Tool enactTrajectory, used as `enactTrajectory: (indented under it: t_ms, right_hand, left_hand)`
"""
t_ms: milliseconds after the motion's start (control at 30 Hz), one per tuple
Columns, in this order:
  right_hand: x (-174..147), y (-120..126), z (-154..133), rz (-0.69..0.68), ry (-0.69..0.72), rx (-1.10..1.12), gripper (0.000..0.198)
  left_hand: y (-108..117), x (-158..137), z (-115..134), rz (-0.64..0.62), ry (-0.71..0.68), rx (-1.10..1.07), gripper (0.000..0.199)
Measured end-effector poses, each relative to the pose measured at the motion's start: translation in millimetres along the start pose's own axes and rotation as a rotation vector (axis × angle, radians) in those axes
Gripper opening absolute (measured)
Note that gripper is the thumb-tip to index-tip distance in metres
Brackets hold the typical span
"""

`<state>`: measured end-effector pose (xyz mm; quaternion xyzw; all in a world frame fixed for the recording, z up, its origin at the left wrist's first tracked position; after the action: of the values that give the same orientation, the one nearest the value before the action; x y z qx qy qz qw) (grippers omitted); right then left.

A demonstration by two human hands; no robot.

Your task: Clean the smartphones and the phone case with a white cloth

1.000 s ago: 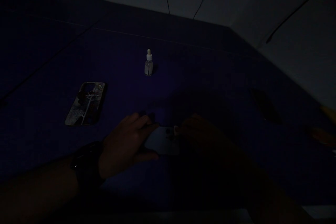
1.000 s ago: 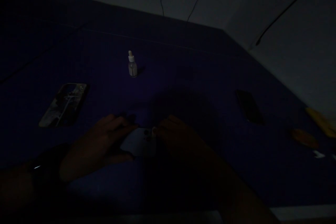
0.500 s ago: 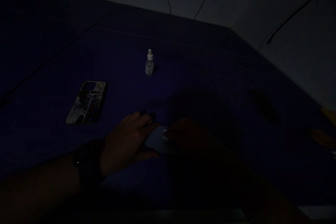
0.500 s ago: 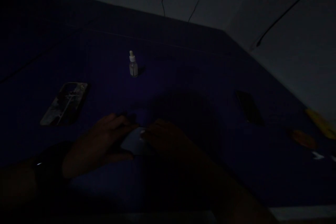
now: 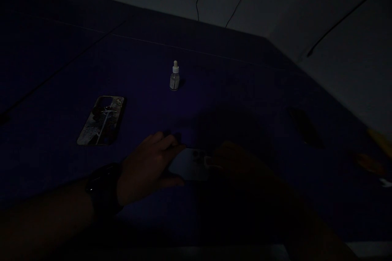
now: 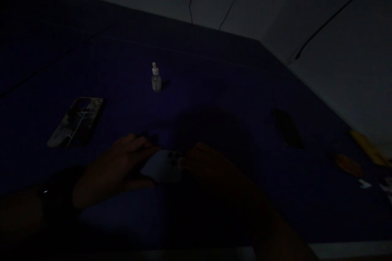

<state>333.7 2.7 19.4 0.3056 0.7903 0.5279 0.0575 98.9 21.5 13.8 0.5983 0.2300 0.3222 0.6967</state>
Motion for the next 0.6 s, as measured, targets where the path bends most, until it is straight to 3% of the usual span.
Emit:
enactTrajectory:
  t_ms: [300,600]
  right_hand:
    - [30.7,-14.4,12.4,0.193,-0.053,-0.024,0.028]
    - [28.6,-16.1,21.0,0.162,-0.035,-0.017,0.022]
  left_hand:
    - [0.0,0.3,-0.4,-0.037,0.018,-0.001,0.068]
    - [-0.9,0.5,-0.5,-0.045,0.028,0.016,0.068]
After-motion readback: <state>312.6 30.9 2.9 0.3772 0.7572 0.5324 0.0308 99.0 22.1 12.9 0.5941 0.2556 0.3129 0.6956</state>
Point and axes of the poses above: each hand's wrist, its own x-axis towards the middle knuckle, its own y-axis out of the back of the hand, z = x × y, the point moved 3 cm from there along x, towards the middle knuckle, and after that the axes turned 13 degrees about x, right-handed, at the moved point
